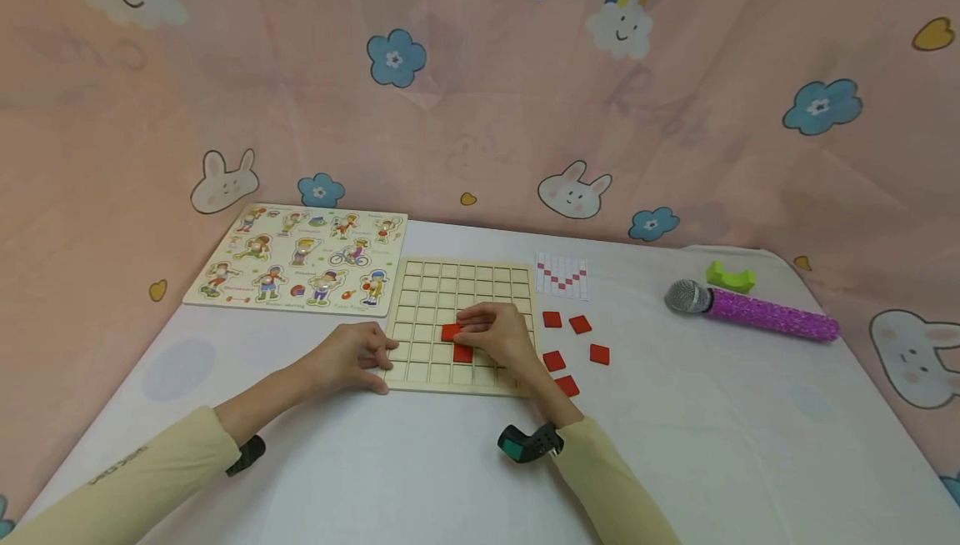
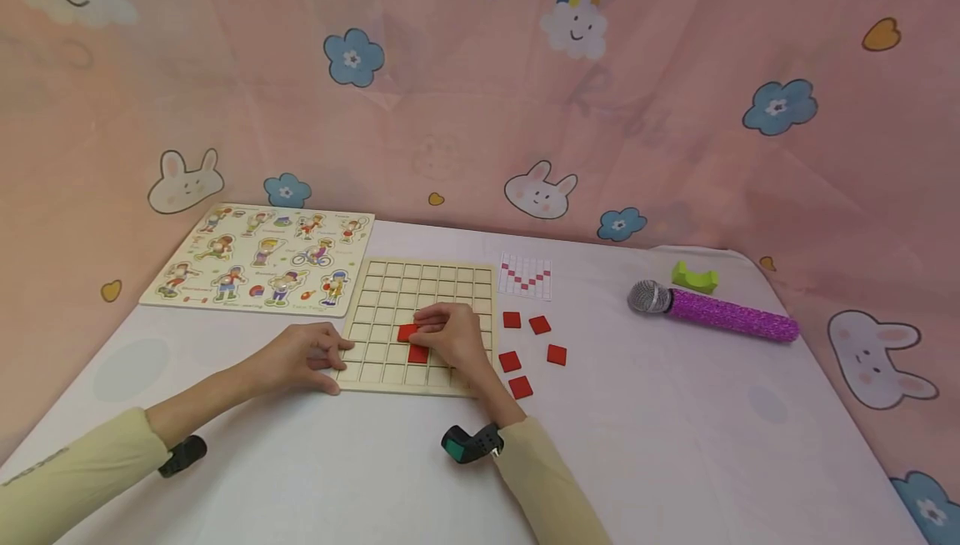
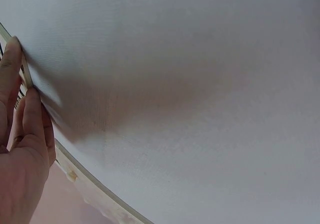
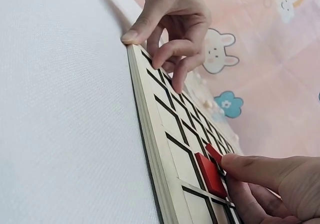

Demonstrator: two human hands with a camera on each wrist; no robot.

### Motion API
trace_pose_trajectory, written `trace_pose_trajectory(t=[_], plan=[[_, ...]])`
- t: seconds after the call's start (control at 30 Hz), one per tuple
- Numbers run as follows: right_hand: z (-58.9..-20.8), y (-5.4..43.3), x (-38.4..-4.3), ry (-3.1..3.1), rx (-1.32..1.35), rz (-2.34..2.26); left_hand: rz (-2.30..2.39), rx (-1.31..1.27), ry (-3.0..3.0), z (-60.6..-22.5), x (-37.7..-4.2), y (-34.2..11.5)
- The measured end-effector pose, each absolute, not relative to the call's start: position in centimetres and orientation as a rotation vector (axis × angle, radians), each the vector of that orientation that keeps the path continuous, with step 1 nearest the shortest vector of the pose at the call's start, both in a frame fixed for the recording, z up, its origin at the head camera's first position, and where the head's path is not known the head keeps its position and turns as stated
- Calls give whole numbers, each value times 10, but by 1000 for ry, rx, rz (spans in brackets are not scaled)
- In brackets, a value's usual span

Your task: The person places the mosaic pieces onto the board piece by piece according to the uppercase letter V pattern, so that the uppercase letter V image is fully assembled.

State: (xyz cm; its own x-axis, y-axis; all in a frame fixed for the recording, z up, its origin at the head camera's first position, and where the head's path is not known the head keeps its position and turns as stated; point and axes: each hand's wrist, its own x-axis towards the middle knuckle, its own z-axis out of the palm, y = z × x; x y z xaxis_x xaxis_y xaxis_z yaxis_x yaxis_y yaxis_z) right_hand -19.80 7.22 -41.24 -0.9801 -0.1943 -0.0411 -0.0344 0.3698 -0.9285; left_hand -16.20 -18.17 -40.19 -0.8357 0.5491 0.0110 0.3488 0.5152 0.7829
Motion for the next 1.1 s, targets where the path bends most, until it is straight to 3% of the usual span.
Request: trace_pose_trajectory(t=[1.1], plan=[[-411, 78, -197, 2388, -144, -1741, 1195, 738, 2533, -401, -161, -180]])
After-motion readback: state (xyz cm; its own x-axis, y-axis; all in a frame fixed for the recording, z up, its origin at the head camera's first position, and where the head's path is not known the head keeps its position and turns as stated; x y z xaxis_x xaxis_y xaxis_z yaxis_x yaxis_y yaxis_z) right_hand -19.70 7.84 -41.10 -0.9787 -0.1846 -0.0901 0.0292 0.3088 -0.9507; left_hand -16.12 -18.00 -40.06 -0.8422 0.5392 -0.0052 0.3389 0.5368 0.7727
